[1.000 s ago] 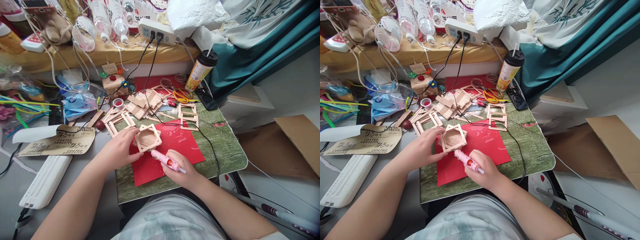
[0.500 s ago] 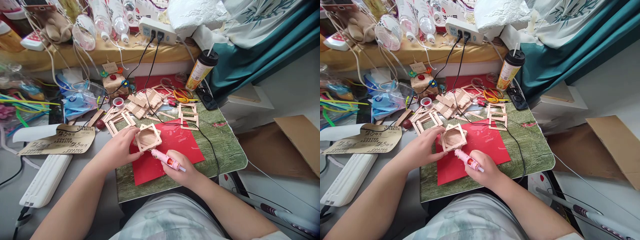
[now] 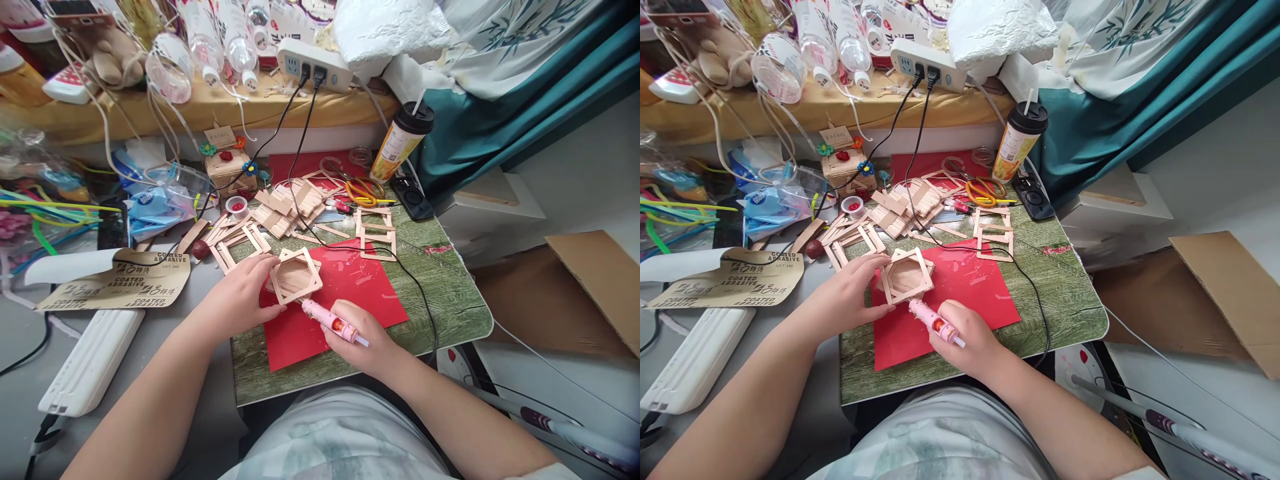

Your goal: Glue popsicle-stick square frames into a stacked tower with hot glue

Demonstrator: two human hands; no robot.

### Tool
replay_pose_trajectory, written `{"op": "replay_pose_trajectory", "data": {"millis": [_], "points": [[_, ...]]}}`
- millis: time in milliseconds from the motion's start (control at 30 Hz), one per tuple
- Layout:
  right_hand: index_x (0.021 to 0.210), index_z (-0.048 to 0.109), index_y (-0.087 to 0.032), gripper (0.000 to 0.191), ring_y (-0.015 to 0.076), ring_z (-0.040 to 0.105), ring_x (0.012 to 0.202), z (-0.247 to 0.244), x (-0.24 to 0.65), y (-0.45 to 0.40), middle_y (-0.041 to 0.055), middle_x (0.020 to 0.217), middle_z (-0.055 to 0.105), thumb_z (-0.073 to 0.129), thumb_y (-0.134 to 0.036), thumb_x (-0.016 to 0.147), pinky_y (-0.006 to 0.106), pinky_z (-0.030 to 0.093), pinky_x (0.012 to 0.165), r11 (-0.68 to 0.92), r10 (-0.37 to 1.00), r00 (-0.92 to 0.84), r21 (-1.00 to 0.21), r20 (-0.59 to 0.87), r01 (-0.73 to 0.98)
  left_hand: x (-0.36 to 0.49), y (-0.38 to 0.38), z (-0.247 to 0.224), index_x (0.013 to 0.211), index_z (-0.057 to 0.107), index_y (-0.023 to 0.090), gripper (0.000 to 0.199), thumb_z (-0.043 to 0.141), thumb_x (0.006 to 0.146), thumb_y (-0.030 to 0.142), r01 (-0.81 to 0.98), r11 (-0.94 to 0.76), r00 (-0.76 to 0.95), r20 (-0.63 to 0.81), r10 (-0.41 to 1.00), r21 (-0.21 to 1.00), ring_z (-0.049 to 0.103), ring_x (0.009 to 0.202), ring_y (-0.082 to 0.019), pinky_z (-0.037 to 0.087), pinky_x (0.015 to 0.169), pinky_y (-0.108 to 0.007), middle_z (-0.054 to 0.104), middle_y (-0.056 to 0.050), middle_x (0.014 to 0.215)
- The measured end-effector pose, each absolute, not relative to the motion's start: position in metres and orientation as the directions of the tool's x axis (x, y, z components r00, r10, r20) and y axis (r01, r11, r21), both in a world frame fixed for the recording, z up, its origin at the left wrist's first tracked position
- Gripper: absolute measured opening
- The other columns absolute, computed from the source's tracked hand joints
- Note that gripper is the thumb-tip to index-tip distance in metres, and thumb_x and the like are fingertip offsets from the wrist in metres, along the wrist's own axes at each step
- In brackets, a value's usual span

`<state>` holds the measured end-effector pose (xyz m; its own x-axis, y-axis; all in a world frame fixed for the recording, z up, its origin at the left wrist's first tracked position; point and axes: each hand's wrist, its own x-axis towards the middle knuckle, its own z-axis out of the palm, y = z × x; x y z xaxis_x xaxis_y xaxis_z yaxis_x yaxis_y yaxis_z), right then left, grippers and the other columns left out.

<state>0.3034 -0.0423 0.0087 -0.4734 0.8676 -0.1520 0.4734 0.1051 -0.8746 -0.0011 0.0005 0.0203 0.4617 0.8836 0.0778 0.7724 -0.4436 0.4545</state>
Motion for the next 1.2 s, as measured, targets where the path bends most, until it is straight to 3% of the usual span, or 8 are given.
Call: {"op": "replay_pose_trajectory", "data": {"millis": [167,567,833,933,1067,1200], "points": [[0.08,0.042,-0.025,0.028,0.0158,0.049,0.07,0.014,0.304,-0.044,-0.0023,0.083,0.048,0.064,-0.017,0.094,0.032,0.034,0.064,0.085,0.865,-0.478,-0.895,-0.152,0.438,0.0,0.001,0.021,0.156,0.047,0.024,0.078,0.08,0.09,0.046,0.772,-0.445,0.461,0.081,0.884,0.454,0.057,0.147,-0.04,0.051,0.122,-0.057,0.056,-0.019,0.159],[0.079,0.042,-0.025,0.031,0.0164,0.051,0.072,0.014,0.304,-0.047,-0.0024,0.082,0.05,0.067,-0.02,0.097,0.032,0.038,0.066,0.035,0.899,-0.405,-0.896,-0.165,0.442,0.001,0.0,0.022,0.156,0.046,0.022,0.078,0.079,0.09,0.047,0.78,-0.451,0.471,0.068,0.88,0.434,0.056,0.147,-0.04,0.05,0.122,-0.057,0.056,-0.02,0.157],[0.086,0.063,-0.025,0.012,0.0199,0.06,0.076,0.014,0.342,-0.035,0.0017,0.087,0.063,0.069,-0.022,0.096,0.034,0.047,0.071,0.099,0.905,-0.414,-0.894,-0.101,0.436,0.001,0.0,0.023,0.157,0.047,0.024,0.078,0.079,0.09,0.048,0.786,-0.426,0.451,0.056,0.891,0.448,0.055,0.148,-0.04,0.05,0.122,-0.058,0.057,-0.018,0.158],[0.093,0.073,-0.025,0.006,0.0219,0.065,0.081,0.013,0.368,-0.018,0.0038,0.093,0.071,0.072,-0.03,0.096,0.035,0.051,0.075,0.083,0.966,-0.253,-0.865,-0.052,0.496,0.0,0.0,0.022,0.157,0.046,0.024,0.078,0.079,0.09,0.048,0.787,-0.427,0.452,0.055,0.891,0.445,0.054,0.149,-0.04,0.05,0.122,-0.058,0.056,-0.019,0.159],[0.108,0.079,-0.024,0.031,0.0222,0.066,0.073,0.004,0.395,0.009,0.0049,0.091,0.078,0.079,-0.051,0.091,0.035,0.055,0.065,-0.125,0.992,0.098,-0.835,-0.086,0.536,-0.001,-0.002,0.022,0.157,0.046,0.022,0.078,0.079,0.091,0.048,0.786,-0.429,0.451,0.062,0.89,0.444,0.053,0.151,-0.04,0.049,0.123,-0.057,0.055,-0.019,0.161],[0.105,0.079,-0.023,0.039,0.0264,0.071,0.084,-0.01,0.403,0.028,0.0083,0.096,0.08,0.082,-0.057,0.087,0.038,0.061,0.07,-0.105,0.992,0.117,-0.841,-0.051,0.53,0.0,-0.002,0.023,0.157,0.046,0.021,0.077,0.078,0.092,0.048,0.788,-0.437,0.458,0.063,0.887,0.434,0.052,0.152,-0.04,0.05,0.122,-0.056,0.054,-0.019,0.161]]}}
